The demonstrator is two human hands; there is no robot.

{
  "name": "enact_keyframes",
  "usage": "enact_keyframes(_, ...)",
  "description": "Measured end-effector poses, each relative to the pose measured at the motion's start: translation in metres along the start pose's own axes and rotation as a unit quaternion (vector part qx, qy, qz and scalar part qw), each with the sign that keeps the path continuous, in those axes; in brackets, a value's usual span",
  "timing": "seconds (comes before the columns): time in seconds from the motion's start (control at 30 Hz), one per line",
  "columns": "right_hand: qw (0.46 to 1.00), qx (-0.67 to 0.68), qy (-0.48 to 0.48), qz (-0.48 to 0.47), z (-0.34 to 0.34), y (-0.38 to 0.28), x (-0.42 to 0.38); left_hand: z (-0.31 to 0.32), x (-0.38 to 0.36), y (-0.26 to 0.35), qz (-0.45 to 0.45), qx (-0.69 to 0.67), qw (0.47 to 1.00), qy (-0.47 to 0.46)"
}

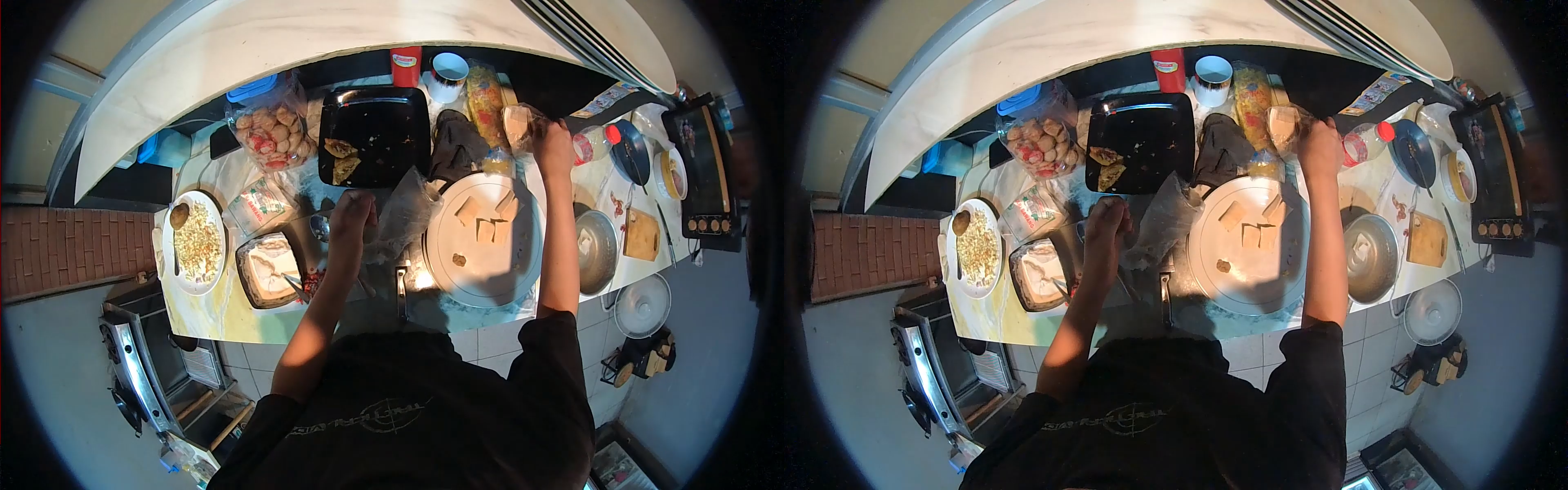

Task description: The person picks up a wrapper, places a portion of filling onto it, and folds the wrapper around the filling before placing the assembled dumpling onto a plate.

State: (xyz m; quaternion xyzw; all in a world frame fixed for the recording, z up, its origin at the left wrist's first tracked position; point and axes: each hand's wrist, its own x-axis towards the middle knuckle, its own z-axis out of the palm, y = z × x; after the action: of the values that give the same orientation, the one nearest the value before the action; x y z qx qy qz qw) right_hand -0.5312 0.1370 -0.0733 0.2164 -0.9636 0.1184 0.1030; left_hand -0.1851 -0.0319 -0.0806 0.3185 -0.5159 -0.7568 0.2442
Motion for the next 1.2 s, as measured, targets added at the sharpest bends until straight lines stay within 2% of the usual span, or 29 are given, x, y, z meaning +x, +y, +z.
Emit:
enact_keyframes(0.13,0.996,-0.064,0.051,-0.043,0.008,0.001,0.001,0.002,-0.002,0.002,0.002,-0.013,1.0,0.006)
enact_keyframes(0.3,0.996,-0.084,-0.013,-0.041,-0.004,-0.009,0.002,0.002,-0.003,0.003,-0.004,-0.041,0.999,0.008)
enact_keyframes(0.63,0.982,-0.182,-0.034,-0.032,-0.007,-0.024,0.007,0.003,-0.005,0.0,0.002,-0.043,0.999,0.012)
enact_keyframes(0.7,0.978,-0.195,-0.055,-0.04,-0.008,-0.022,0.01,0.004,-0.005,0.001,0.026,-0.057,0.998,-0.003)
enact_keyframes(0.8,0.97,-0.215,-0.103,-0.039,-0.012,-0.024,0.018,-0.002,-0.007,-0.007,0.01,-0.017,1.0,-0.022)
enact_keyframes(0.83,0.977,-0.195,-0.065,-0.051,-0.002,-0.017,0.022,-0.002,-0.008,-0.007,0.006,-0.016,1.0,-0.023)
enact_keyframes(0.93,0.978,-0.197,-0.06,-0.038,0.004,-0.017,0.024,0.003,-0.01,-0.004,-0.025,-0.015,0.999,-0.037)
enact_keyframes(1.07,0.969,-0.231,-0.08,-0.026,-0.006,-0.028,0.014,0.005,-0.014,-0.011,-0.005,0.003,0.998,-0.055)
enact_keyframes(1.2,0.973,-0.222,-0.051,-0.036,-0.003,-0.026,0.013,0.009,-0.019,-0.007,0.006,0.031,0.998,-0.053)
